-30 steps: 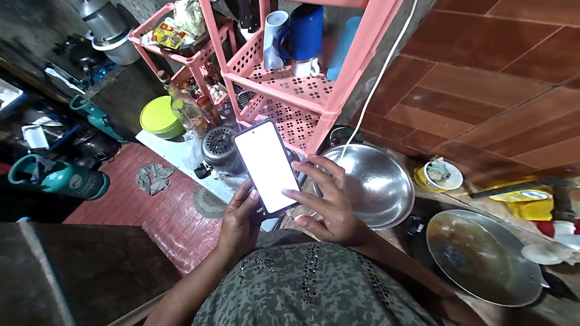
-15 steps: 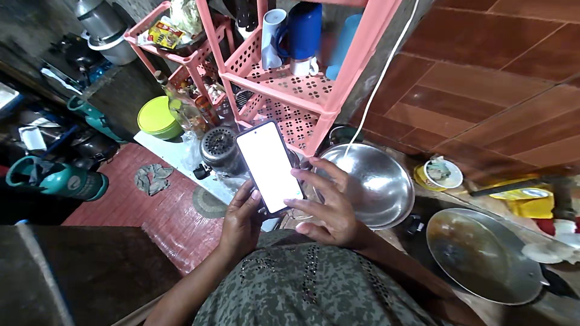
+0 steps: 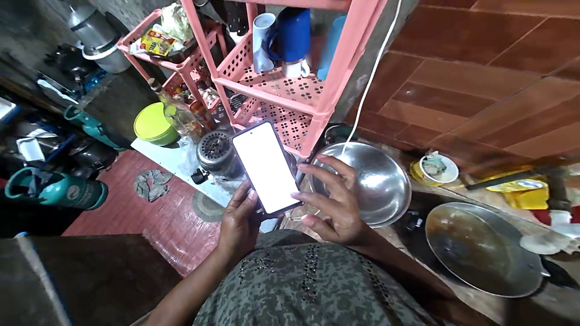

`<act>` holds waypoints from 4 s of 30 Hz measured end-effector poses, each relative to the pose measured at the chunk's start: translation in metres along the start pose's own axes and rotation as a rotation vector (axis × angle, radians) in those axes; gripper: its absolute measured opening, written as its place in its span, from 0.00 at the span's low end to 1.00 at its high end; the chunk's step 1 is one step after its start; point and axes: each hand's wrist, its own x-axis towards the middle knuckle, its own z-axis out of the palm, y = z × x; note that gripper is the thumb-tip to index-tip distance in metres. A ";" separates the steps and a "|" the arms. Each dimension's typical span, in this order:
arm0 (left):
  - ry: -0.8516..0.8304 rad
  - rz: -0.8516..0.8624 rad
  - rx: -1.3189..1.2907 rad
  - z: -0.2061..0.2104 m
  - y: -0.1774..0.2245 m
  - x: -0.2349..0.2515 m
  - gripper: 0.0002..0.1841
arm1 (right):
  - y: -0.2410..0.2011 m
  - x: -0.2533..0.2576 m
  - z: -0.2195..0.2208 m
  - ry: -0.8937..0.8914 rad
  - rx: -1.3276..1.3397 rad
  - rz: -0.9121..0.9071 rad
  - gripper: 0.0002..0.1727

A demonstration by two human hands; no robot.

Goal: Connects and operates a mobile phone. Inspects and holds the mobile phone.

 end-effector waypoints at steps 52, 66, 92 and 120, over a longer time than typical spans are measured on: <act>0.060 0.064 -0.009 -0.003 -0.001 -0.026 0.19 | -0.014 -0.001 0.007 -0.053 0.047 -0.064 0.29; 0.066 0.058 -0.020 -0.003 -0.001 -0.026 0.19 | -0.012 0.001 0.007 -0.023 0.003 -0.002 0.29; 0.046 0.045 -0.013 -0.002 -0.002 -0.025 0.19 | -0.012 0.008 0.007 -0.041 -0.064 0.049 0.37; -0.197 -0.054 0.025 -0.016 0.026 0.046 0.28 | -0.027 0.061 0.035 -0.162 -0.042 0.448 0.55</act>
